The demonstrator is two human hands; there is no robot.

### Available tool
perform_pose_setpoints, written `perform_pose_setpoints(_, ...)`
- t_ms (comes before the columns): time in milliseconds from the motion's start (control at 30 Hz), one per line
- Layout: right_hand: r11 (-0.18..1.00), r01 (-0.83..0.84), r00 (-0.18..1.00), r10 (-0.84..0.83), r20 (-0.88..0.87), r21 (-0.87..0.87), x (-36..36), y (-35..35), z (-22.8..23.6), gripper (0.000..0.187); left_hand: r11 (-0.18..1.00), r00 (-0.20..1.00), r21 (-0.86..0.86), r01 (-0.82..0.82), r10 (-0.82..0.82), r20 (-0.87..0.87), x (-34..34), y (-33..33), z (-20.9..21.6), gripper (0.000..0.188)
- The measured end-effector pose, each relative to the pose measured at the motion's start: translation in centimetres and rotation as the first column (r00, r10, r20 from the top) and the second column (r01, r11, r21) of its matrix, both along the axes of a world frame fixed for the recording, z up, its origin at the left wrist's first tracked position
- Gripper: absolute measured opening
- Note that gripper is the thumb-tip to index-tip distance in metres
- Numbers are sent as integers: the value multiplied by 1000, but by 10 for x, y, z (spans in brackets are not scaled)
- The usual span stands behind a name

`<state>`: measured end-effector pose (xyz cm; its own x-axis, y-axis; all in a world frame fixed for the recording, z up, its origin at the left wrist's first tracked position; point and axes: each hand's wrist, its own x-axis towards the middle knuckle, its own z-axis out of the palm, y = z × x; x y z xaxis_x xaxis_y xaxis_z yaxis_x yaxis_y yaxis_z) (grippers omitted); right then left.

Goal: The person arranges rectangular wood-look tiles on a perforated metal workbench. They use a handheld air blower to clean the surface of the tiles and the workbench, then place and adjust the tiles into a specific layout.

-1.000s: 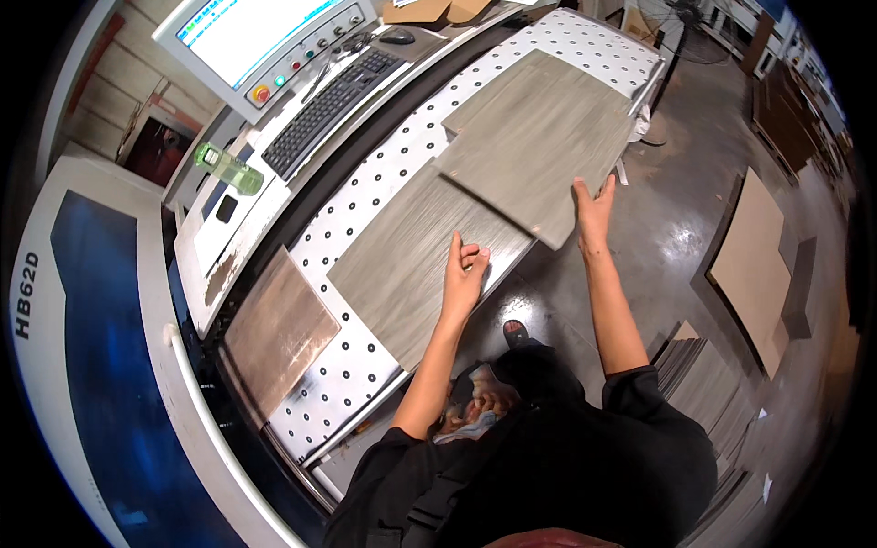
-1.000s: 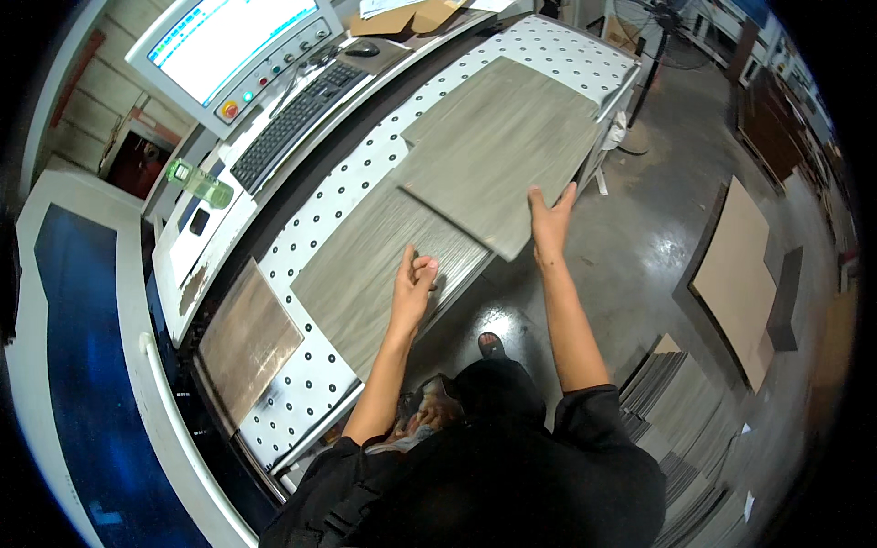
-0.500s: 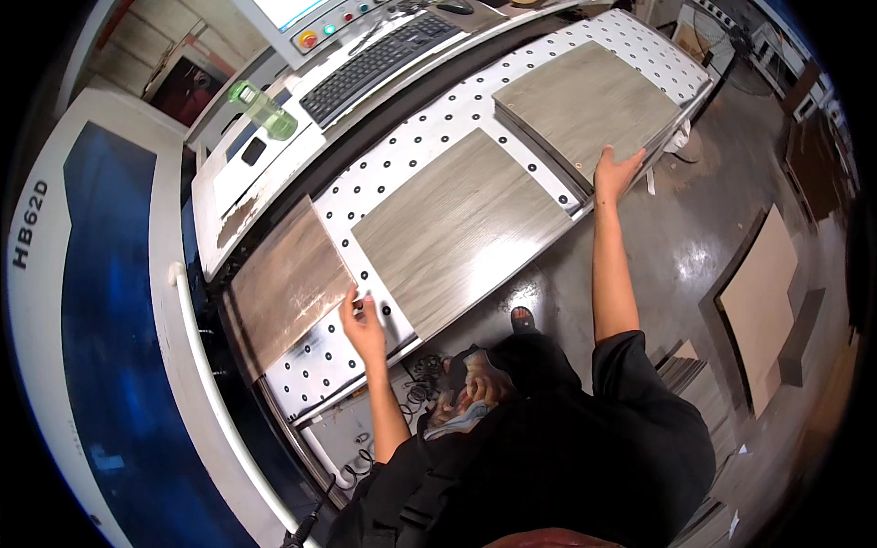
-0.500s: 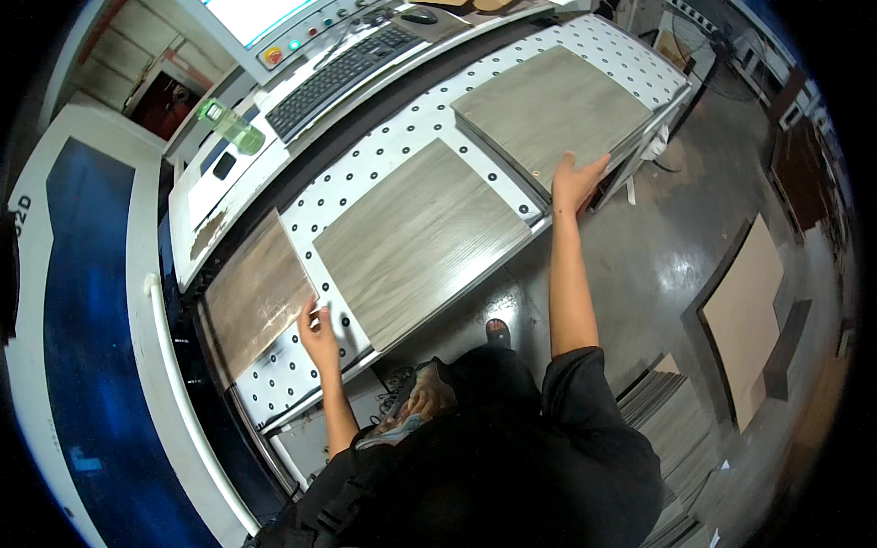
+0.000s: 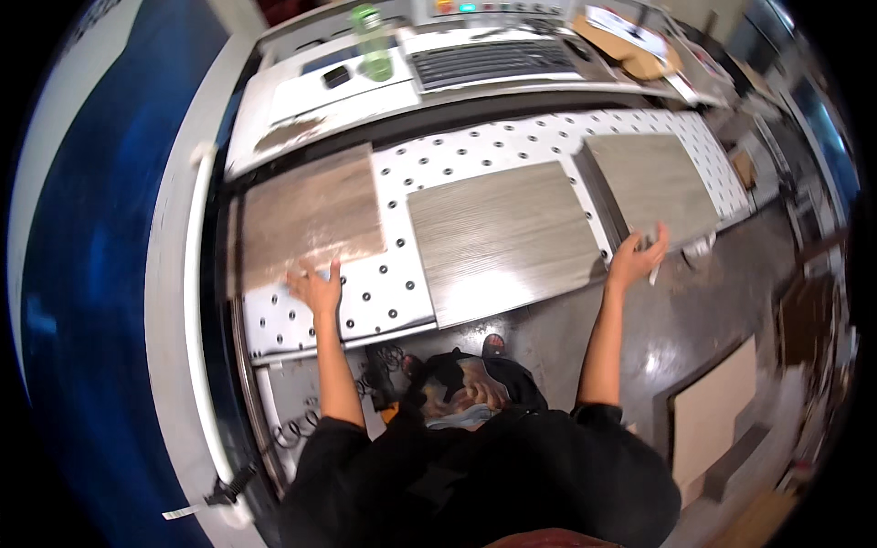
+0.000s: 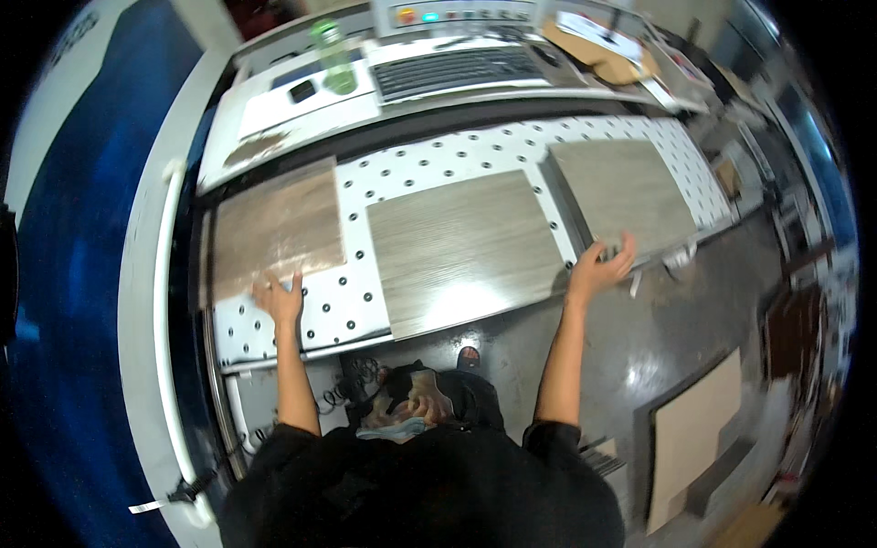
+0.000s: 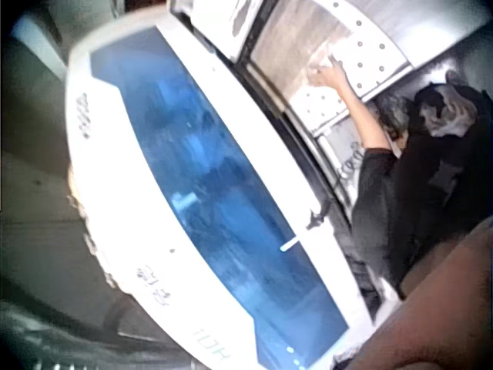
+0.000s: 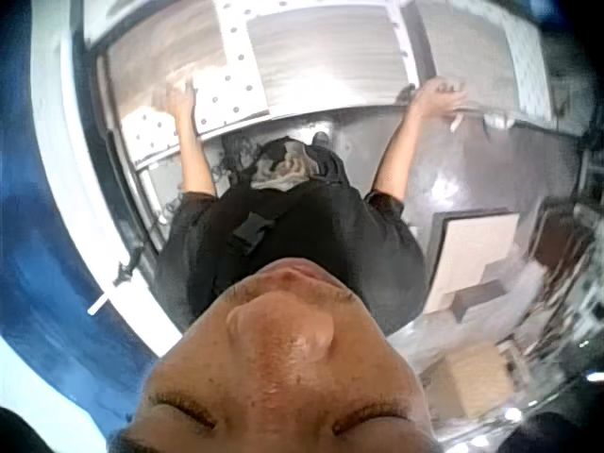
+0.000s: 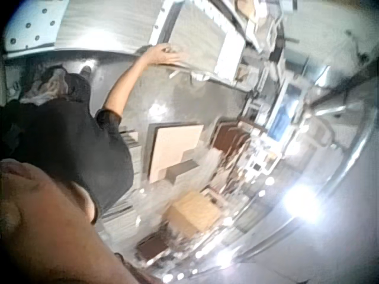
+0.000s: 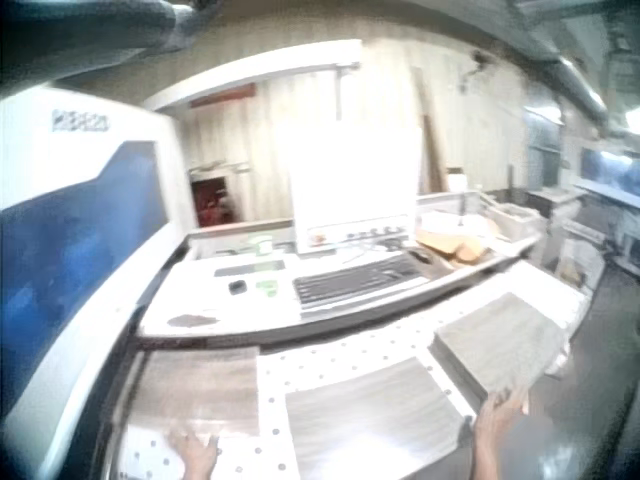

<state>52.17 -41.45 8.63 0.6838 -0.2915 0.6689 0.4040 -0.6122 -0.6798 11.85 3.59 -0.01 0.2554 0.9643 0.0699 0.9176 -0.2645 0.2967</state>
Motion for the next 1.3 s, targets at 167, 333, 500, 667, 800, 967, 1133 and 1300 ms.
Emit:
perform_pose_setpoints(167,819,-280,941,131,-312,-501,-49,44,-34,47,999,998,-32,-41,43,52,-8,20,5,113)
perform_pose_setpoints(333,850,-406,876,256,-409,-337,-39,39,-50,46,998,994,-55,-37,43,102,-44,37,20,114)
perform_pose_setpoints(500,841,-357,901,194,-389,-407,-49,50,-51,44,995,996,-57,-77,80,47,-85,73,19,115)
perform_pose_setpoints(667,765,-389,906,216,-365,-513,-77,84,-45,41,995,995,-36,-90,92,47,-108,90,18,114)
perform_pose_setpoints(800,750,-495,856,333,-395,-439,-110,131,-43,41,994,993,7,-108,107,46,-105,86,20,110)
perform_pose_setpoints(967,727,-668,706,551,-446,-159,-159,207,-39,41,993,872,-107,-43,89,481,-132,98,34,95)
perform_pose_setpoints(1133,199,-782,-82,907,-413,591,-206,264,-24,31,986,748,75,-152,65,660,-162,70,34,89)
perform_pose_setpoints(1300,-4,-983,-109,817,-566,184,-250,264,-43,33,946,857,54,-319,264,443,-123,-7,20,97)
